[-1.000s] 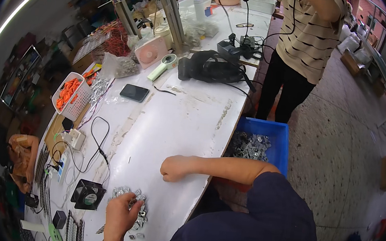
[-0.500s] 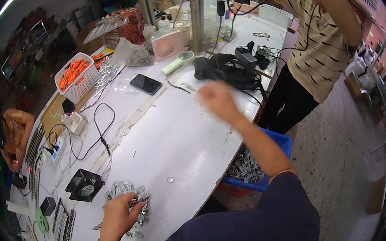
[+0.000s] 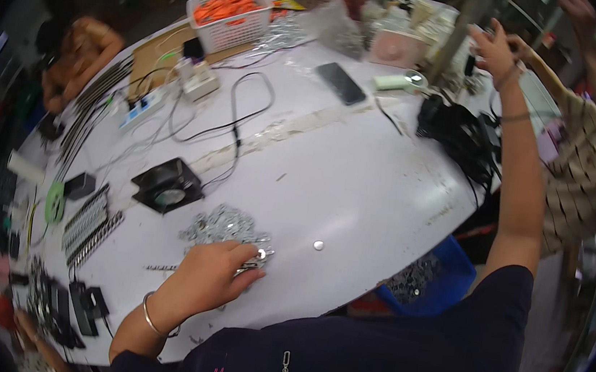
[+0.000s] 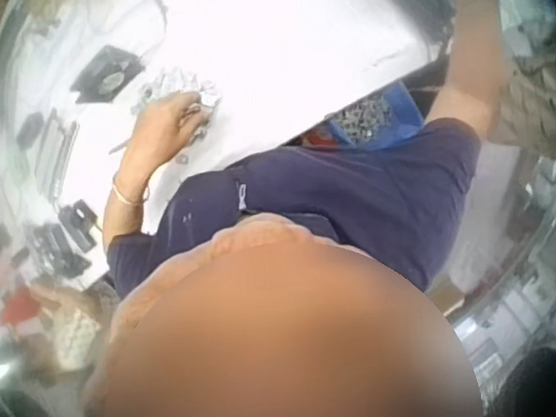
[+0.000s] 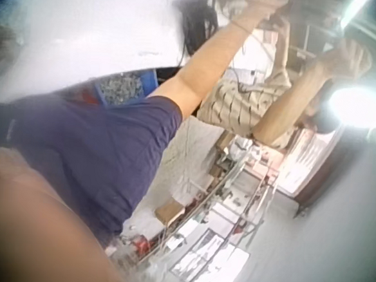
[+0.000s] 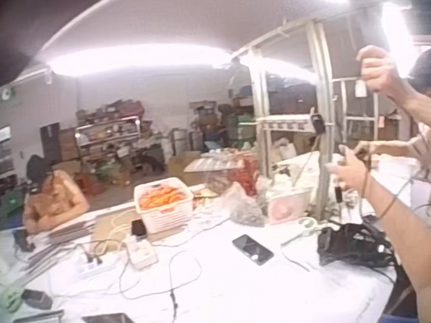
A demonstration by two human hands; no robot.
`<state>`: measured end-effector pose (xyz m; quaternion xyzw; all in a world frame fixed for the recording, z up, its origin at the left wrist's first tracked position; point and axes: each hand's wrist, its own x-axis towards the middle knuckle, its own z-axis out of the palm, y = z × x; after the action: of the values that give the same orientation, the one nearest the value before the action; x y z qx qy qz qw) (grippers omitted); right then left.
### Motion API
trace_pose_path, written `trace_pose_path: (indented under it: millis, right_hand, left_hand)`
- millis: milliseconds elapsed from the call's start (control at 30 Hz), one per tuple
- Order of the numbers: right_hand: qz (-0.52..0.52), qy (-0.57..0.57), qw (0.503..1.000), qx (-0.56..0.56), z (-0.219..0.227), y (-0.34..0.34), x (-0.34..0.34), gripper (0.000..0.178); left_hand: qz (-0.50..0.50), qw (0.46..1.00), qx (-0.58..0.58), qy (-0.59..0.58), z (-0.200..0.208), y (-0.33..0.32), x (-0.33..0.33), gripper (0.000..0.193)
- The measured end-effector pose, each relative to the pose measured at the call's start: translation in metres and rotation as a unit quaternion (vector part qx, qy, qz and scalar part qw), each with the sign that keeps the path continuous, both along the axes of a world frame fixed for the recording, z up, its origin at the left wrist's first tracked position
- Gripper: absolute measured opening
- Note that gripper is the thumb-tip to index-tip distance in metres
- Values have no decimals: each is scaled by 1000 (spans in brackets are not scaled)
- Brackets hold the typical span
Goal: Assembling small electronic components and housings onto a long strip.
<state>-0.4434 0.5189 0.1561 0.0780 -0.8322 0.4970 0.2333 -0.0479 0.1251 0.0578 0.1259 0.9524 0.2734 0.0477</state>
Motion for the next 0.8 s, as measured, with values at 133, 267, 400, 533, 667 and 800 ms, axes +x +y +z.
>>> trace_pose_path:
  millis: [133,267,400,533,667,800]
  right_hand:
    - [61,-162,985,-11,12,-28,-11,43]
    - [146,-173,970,91,15,-104,33,45]
    - [277,-197,931,133,21,-150,73,55]
    - [359,-196,906,111,19,-169,77,55]
    - [350,-189,901,171,-4,-206,93,47]
    - [400,-190,883,158,-30,-234,97,43]
  left_hand:
    - [-13,1000,5,-8,3,-7,4,24]
    - [-1,999,26,-23,4,-17,8,24]
    - [-10,998,51,-21,10,-23,6,23]
    - [-34,998,43,-11,29,-25,1,23]
    - [-24,999,31,25,38,-28,-2,26]
    - [-13,999,18,26,43,-33,-3,27]
